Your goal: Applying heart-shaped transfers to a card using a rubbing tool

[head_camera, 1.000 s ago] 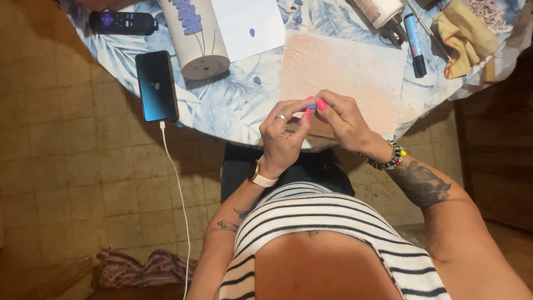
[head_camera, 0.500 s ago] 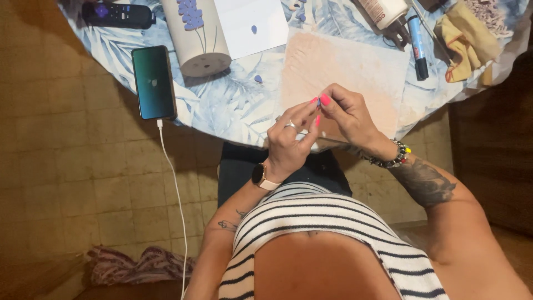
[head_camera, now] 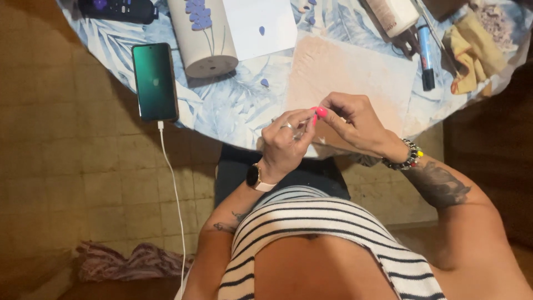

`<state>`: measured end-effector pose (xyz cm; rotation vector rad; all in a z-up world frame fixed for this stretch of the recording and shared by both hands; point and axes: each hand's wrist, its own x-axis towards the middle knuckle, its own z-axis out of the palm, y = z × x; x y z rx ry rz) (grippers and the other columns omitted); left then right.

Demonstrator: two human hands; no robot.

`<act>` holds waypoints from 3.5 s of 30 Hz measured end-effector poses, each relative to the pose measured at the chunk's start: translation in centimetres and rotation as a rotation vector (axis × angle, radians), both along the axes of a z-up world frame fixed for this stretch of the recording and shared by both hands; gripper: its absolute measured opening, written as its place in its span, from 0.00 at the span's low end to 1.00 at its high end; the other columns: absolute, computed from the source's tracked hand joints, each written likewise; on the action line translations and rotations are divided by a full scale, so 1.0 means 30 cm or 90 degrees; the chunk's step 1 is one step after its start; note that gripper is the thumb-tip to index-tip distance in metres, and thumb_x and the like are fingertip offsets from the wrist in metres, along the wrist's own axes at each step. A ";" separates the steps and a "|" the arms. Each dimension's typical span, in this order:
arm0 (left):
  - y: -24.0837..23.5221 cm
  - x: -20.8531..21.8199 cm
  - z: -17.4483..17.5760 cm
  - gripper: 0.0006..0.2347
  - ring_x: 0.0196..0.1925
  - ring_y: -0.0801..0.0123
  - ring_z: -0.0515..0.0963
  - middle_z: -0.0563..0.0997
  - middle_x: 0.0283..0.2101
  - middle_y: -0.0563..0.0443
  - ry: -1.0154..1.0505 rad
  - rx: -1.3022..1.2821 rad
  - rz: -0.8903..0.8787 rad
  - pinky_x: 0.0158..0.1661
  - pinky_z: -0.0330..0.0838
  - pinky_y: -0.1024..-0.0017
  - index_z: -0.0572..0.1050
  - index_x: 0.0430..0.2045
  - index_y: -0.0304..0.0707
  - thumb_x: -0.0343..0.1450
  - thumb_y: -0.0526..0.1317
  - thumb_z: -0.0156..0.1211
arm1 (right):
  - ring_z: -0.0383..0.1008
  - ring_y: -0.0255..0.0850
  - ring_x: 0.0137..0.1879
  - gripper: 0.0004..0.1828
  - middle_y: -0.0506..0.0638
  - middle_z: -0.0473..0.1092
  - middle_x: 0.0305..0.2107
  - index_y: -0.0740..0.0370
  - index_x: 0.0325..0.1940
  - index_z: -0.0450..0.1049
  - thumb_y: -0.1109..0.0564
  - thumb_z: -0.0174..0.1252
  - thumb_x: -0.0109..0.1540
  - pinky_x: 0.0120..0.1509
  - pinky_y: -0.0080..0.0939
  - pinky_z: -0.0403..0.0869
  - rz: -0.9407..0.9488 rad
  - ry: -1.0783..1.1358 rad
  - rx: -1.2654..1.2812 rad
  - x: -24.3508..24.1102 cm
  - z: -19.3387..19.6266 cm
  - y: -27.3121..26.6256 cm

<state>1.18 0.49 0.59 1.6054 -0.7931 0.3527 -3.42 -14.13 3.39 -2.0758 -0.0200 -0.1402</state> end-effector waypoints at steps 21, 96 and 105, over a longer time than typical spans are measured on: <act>0.059 0.189 -0.078 0.09 0.34 0.60 0.72 0.73 0.29 0.53 -0.043 0.108 0.057 0.38 0.68 0.67 0.72 0.28 0.40 0.57 0.32 0.56 | 0.70 0.50 0.27 0.07 0.59 0.69 0.22 0.69 0.35 0.70 0.61 0.57 0.56 0.30 0.41 0.68 0.187 -0.069 -0.224 0.620 -0.124 -0.147; 0.076 0.224 -0.056 0.08 0.36 0.63 0.71 0.75 0.29 0.54 -0.017 0.123 -0.056 0.42 0.65 0.71 0.69 0.26 0.34 0.57 0.27 0.52 | 0.66 0.40 0.33 0.08 0.52 0.66 0.30 0.66 0.38 0.70 0.61 0.54 0.56 0.36 0.35 0.66 0.261 -0.114 -0.284 0.643 -0.126 -0.168; 0.072 0.224 -0.055 0.06 0.30 0.70 0.73 0.75 0.30 0.54 -0.038 0.114 -0.068 0.44 0.65 0.70 0.67 0.25 0.33 0.58 0.27 0.51 | 0.58 0.36 0.24 0.05 0.50 0.61 0.19 0.67 0.31 0.65 0.64 0.54 0.59 0.27 0.32 0.60 0.198 -0.085 -0.359 0.536 -0.094 -0.266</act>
